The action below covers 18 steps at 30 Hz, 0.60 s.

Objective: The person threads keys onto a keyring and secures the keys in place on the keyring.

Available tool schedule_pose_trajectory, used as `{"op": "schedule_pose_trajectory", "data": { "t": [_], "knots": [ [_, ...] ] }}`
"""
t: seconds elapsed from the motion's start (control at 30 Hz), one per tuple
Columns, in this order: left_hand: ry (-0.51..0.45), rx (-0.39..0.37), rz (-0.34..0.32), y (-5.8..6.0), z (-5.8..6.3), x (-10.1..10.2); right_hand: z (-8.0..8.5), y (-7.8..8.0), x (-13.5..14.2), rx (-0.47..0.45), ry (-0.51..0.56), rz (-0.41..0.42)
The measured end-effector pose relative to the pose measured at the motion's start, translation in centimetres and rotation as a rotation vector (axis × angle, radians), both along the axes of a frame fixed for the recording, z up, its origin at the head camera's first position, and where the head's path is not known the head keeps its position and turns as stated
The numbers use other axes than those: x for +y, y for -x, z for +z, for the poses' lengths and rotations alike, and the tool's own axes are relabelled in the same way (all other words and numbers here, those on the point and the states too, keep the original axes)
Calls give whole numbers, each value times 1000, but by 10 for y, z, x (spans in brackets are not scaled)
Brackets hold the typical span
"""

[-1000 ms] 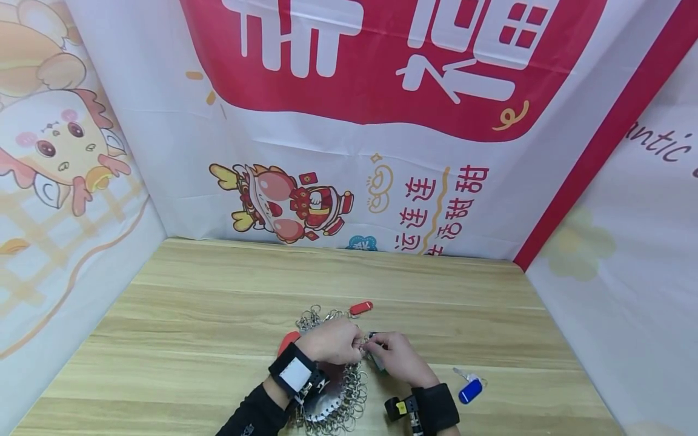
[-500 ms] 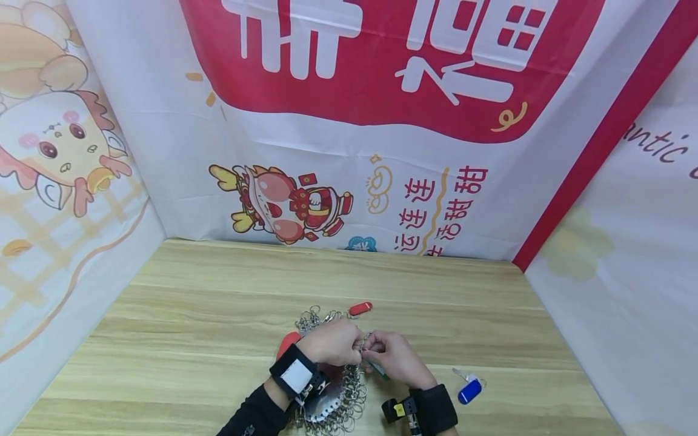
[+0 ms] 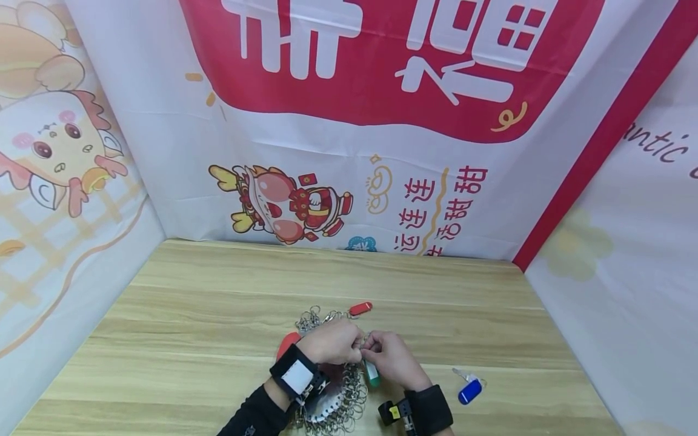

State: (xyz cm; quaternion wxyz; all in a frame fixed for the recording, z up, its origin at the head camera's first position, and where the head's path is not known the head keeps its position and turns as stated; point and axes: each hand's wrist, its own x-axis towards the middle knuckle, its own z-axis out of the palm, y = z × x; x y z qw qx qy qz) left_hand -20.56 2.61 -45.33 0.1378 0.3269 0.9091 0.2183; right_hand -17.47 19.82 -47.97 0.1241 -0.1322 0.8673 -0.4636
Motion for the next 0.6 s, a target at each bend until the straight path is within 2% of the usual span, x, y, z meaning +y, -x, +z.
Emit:
{"op": "schedule_pose_trajectory", "data": {
  "t": [0.3, 0.6],
  "knots": [
    [65, 90, 15, -1, -2, 5, 1, 0, -1, 97, -82, 3],
    [-4, 105, 8, -2, -3, 5, 4, -1, 0, 157, -102, 58]
  ]
}}
